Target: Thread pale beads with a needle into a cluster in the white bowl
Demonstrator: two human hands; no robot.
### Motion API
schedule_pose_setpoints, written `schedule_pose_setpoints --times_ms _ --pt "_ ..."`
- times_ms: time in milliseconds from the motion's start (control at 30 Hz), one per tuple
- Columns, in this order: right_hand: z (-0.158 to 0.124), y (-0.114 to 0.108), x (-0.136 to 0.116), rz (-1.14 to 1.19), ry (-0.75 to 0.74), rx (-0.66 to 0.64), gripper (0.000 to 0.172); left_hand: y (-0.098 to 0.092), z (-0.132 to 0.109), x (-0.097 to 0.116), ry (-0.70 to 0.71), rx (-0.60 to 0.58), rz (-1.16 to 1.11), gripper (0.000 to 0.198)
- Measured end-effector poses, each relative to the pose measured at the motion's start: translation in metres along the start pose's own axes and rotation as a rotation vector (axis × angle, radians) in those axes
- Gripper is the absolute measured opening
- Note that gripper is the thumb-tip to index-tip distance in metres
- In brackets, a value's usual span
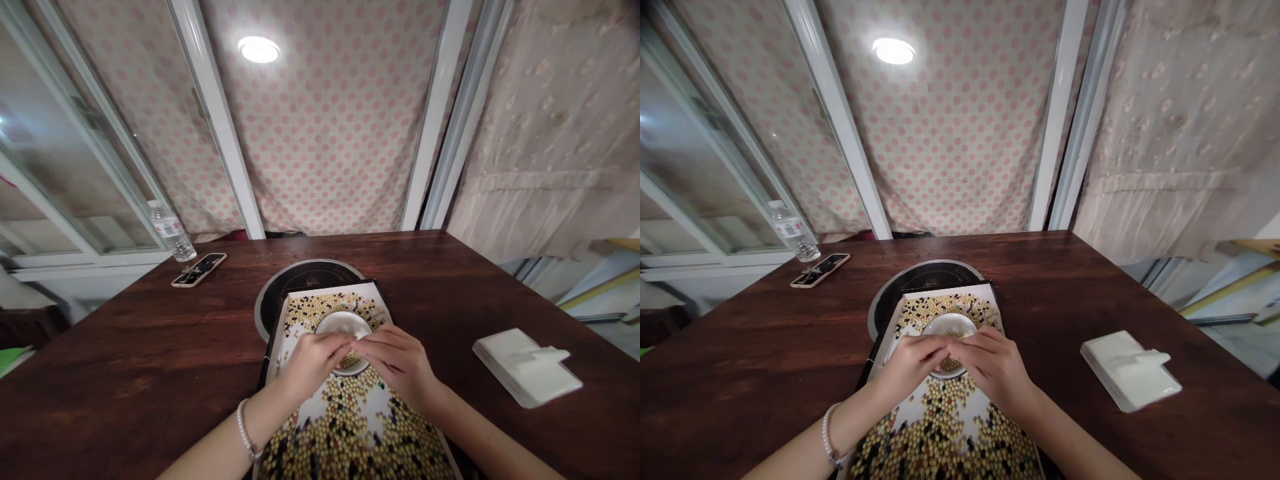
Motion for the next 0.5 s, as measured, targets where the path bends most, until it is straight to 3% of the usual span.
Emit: schedule_pose_setpoints --times_ms 500 --pt "-0.0005 0.0052 0.003 -0.017 -0.001 -0.062 0.034 0.0003 0.0005 0.002 0.018 -0.021 0.042 0.019"
Point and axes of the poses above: each hand's wrist, its own z-axis towards the middle knuckle, its own y-axis out of the palm, x = y × z, the point moved 7 cm from there along z, towards the middle knuckle, and after that the axes turned 3 degrees about -x, right-handed, at the moved point
